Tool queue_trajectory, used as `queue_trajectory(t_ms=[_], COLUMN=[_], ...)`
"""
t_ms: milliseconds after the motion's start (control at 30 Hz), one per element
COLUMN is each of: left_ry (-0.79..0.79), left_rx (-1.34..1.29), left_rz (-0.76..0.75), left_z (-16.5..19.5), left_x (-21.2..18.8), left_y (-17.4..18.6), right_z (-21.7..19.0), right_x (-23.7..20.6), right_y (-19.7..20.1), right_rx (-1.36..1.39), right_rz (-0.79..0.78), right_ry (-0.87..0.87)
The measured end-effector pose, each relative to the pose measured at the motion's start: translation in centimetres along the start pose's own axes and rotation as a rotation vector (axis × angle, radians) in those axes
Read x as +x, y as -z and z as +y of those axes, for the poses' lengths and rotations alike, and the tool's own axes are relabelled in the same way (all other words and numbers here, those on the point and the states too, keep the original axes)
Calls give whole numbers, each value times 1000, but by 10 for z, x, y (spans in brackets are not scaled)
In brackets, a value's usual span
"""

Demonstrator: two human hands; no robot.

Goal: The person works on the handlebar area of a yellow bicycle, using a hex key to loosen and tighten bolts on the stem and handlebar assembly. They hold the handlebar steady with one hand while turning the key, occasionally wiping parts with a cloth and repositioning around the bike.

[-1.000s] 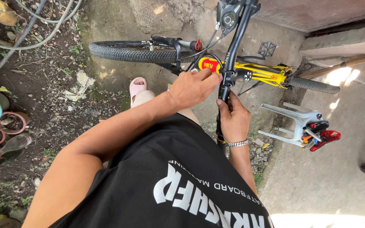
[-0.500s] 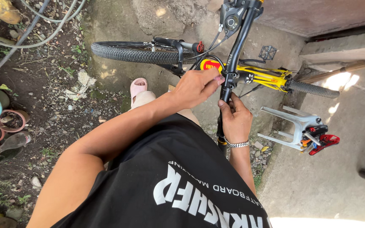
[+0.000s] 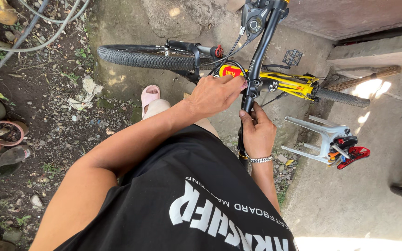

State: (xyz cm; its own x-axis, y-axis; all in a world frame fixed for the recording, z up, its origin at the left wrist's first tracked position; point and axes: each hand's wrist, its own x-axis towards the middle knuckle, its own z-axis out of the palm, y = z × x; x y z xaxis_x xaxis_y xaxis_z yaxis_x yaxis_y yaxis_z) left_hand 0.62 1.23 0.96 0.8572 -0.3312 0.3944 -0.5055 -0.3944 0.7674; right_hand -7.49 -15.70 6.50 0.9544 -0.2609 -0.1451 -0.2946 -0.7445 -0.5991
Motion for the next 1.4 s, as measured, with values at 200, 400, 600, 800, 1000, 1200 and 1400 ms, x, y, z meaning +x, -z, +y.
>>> queue_trajectory(t_ms=[200,400,600,800,1000,1200,1400], left_ry=[494,604,360,38,83,-81,-21], left_rx=[-683,-715,-674,-350,-225,-35,-75], left_rz=[-170,-43,-53,137,-40,73,-47], left_z=[2,-4,9,10,1,-3,3], left_x=[-5,-4,-5,-3,-4,0,-4], left_y=[-6,3,6,5,3,3,8], right_z=[-11,-31,-34,-26,-21,-17,-11], right_x=[0,17,37,38,50,54,55], right_y=[4,25,25,21,29,30,27], right_rx=[-21,52,22,-23,-36,-110,38], right_rz=[55,104,6,72,2,62,-37], right_ry=[10,412,404,459,486,719,497])
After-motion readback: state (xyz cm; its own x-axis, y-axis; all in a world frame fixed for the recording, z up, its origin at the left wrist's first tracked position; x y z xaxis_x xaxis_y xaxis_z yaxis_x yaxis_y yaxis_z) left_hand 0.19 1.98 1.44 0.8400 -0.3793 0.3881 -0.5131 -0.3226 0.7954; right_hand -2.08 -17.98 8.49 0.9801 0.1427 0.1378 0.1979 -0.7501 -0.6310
